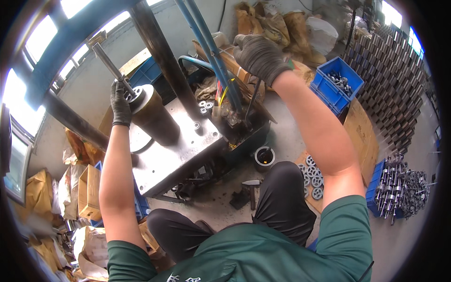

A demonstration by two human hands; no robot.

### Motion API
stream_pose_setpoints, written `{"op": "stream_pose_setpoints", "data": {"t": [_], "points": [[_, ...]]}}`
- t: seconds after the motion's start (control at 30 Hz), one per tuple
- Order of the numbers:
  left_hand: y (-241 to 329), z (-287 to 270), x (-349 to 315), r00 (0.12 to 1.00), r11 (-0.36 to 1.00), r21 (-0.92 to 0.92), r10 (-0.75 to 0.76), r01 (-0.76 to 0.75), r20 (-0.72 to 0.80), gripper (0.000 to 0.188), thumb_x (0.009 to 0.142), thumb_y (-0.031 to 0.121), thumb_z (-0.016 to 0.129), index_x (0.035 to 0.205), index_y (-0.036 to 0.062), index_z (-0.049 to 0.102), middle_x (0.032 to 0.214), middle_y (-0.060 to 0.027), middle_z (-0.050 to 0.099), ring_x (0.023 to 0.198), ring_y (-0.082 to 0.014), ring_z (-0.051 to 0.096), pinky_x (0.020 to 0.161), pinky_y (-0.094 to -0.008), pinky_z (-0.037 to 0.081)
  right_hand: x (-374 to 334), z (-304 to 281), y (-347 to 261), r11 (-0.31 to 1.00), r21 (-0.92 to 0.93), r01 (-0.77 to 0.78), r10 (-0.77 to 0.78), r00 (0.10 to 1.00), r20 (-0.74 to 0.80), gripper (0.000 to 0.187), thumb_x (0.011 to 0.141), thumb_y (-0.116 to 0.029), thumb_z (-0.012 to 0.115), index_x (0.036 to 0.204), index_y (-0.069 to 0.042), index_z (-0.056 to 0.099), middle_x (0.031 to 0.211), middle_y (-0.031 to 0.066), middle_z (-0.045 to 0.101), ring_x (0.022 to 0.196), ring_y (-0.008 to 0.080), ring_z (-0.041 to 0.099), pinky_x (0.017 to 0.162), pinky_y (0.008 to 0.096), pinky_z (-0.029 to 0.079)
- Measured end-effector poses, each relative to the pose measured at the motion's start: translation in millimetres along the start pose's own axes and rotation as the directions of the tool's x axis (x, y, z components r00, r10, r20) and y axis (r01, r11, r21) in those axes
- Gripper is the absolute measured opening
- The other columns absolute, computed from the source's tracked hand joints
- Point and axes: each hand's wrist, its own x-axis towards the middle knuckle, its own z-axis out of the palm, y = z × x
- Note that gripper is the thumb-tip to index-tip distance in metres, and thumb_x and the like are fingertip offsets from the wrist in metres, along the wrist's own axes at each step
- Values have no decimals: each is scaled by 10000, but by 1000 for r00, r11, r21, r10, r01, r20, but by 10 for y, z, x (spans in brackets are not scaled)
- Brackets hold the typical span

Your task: Assembling metal gear-like components onto a rod and using an industrial press to secure them.

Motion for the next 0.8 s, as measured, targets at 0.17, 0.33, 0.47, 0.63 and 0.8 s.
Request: {"op": "stream_pose_setpoints", "data": {"t": [0.17,0.33,0.47,0.63,0.8], "points": [[260,158,-539,805,654,576,593,-491,12,359,843,-75,597,1180,37,648,1144,-129,678,1078,-300,644,1020,-403,492,-65,-64,-5,1000,-4,-9,9,1000,-1,298,966,-305,592,1114,-88,731,1033,181,749,983,365,718,892,476,564],[96,538,-1530,791,668,433,439,-605,426,339,808,-10,673,1136,75,668,1190,-131,678,1132,-350,622,1018,-468,492,-72,-74,4,1000,28,-6,7,1000,-10,294,966,-315,593,1095,-90,732,1013,183,747,964,368,718,878,480,562],[-368,676,-1988,780,512,677,-20,-529,625,402,820,158,769,1203,95,665,1252,-122,667,1158,-360,607,1005,-478,481,-88,-77,2,999,37,5,-3,999,-33,290,972,-321,577,1051,-92,737,980,191,750,952,376,725,880,484,564],[-794,709,-2187,774,421,737,-115,-530,622,348,844,264,755,1169,146,708,1247,-91,684,1174,-316,616,986,-483,478,-165,-117,33,1000,28,13,-12,999,-35,314,980,-340,560,1028,-91,743,966,199,754,956,382,731,882,483,569],[-982,756,-2258,812,413,750,-41,-516,582,239,880,309,721,1084,188,749,1137,-105,721,1056,-326,670,919,-481,521,-458,-195,37,992,96,83,-75,993,-86,279,978,-308,632,972,-40,710,908,210,717,883,397,704,808,496,550]]}}
